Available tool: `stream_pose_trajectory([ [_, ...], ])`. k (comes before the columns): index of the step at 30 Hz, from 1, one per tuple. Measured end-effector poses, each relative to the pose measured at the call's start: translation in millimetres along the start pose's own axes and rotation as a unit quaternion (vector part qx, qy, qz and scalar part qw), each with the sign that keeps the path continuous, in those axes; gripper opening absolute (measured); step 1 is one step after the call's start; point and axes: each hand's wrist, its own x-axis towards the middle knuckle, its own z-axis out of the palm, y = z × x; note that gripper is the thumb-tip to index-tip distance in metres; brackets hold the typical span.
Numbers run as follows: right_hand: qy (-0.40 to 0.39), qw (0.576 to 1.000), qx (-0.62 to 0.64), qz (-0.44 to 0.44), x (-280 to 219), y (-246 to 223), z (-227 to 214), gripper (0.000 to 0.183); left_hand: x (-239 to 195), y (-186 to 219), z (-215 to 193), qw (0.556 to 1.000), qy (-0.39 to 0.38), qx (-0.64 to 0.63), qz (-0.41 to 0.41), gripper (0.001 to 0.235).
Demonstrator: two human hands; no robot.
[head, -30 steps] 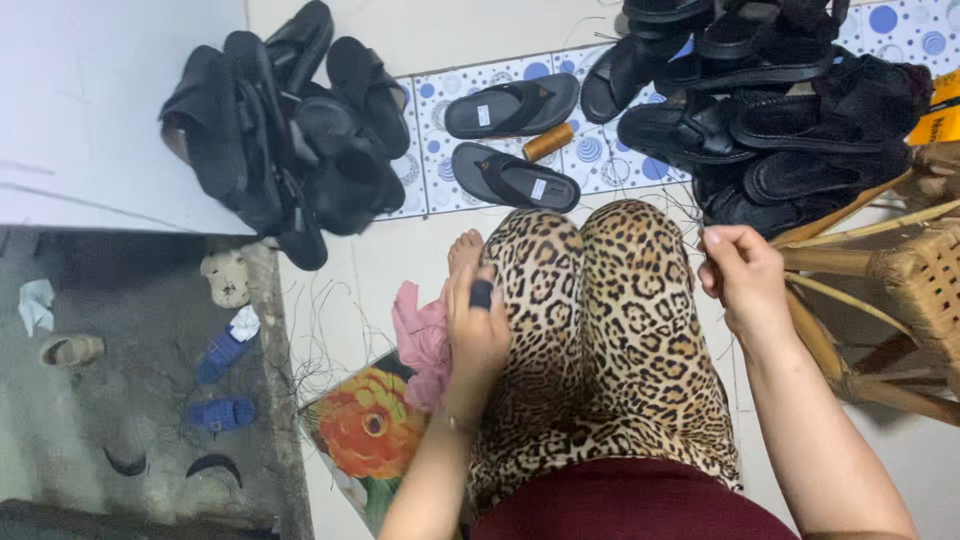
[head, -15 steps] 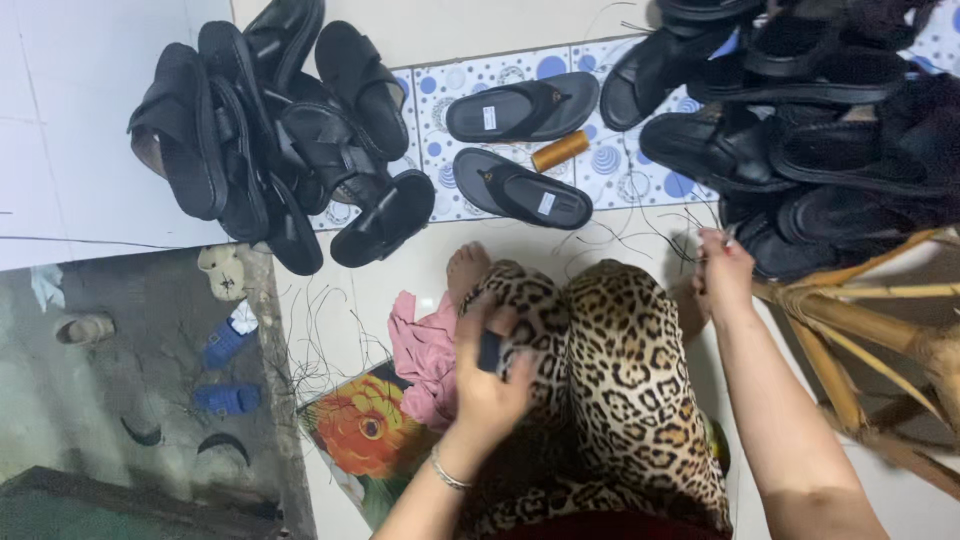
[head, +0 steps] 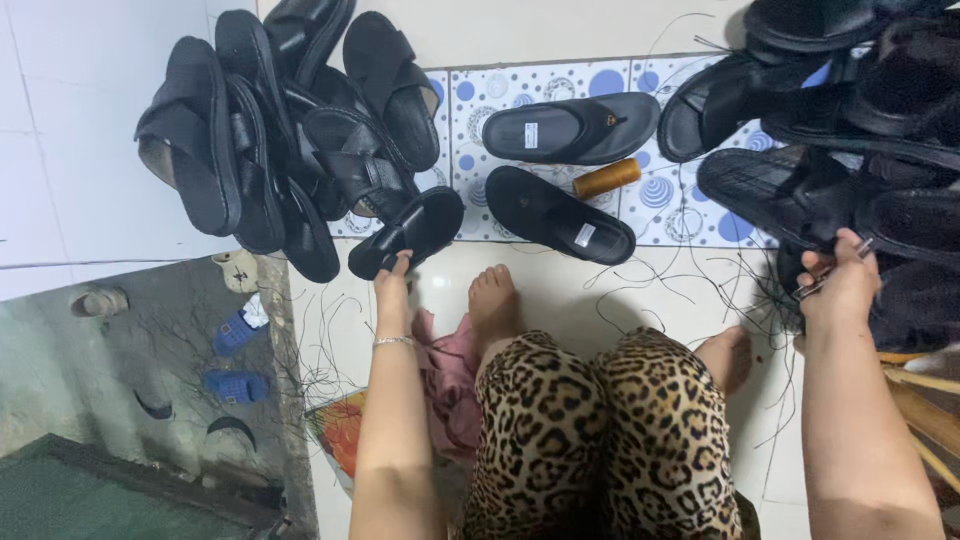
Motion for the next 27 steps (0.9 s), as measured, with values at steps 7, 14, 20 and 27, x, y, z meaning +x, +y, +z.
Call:
stream_pose_trajectory([
  [7,0.057,0.988,-0.089,-0.113,3.9,14.7,14.9,0.012,-8.4,35.1,10.1,0.995,0.049,-0.088,0.025,0.016],
  [14,0.063,0.862,-0.237,-0.443,0.2,54.3,-19.0,0.005,-31.2,145.3,-5.4,0.965,-0.015,-0.179,0.190,0.022],
  [20,0.059,0.881,-0.207,-0.421,-94.6,42.4,-49.9,0.004,-125.7,198.6,15.4,0.968,-0.069,-0.004,0.242,0.033],
  [27,0.042,0.851,-0.035,-0.522,-192.4,-54.7,-69.6,0.006,-251.4,119.4,30.0,0.953,-0.289,-0.004,0.088,0.043],
])
